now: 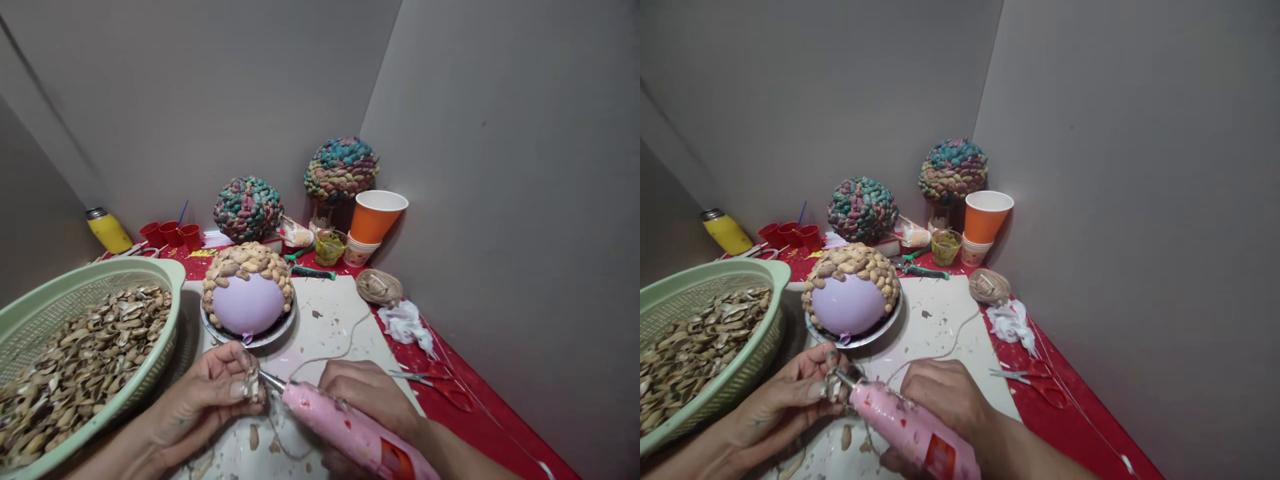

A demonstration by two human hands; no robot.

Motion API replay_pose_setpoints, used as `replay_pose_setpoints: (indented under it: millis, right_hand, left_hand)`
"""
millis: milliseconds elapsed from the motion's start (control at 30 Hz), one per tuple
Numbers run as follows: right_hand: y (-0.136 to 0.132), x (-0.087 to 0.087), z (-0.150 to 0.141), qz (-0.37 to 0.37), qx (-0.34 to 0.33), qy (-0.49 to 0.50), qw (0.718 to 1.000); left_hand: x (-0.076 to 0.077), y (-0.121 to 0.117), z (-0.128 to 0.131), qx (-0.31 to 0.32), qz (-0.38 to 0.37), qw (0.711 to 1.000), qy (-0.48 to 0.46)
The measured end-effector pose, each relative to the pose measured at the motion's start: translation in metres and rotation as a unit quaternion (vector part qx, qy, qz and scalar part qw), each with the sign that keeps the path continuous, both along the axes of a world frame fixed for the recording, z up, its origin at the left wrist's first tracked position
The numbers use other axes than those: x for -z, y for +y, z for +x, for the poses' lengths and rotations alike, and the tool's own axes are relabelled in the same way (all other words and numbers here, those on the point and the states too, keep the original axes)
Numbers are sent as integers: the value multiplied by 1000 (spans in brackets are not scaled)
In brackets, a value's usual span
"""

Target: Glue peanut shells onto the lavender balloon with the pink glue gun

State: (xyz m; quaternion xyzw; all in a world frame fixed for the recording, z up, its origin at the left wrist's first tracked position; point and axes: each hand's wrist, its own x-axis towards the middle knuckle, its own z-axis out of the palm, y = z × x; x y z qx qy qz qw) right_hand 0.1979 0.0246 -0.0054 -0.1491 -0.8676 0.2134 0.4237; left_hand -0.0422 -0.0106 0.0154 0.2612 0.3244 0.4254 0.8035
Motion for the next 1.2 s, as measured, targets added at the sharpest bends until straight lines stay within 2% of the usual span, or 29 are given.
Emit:
replay_pose_setpoints:
  millis: [167,333,533,667,1033,1200]
  right_hand:
    - [-2,3,-2,-7,-19,4,1000]
    - [-1,7,-1,19,10,-9,1000]
    - [-3,4,0,12,12,-24,1000]
    - [-5,4,0,8,-5,-29,1000]
    - [-3,17,1,32,12,-27,999]
    - [0,21,4,44,22,-29,998]
  left_hand:
    - [-3,3,-1,-11,-7,1000,-3]
    - [-4,5,-1,-15,0,1000,7]
    - [-5,7,-1,-16,24,999,33]
    - [-3,5,-1,-21,44,997,58]
    - [-2,-1,2,-47,79,990,104]
    - [6,3,2,-79,100,981,147]
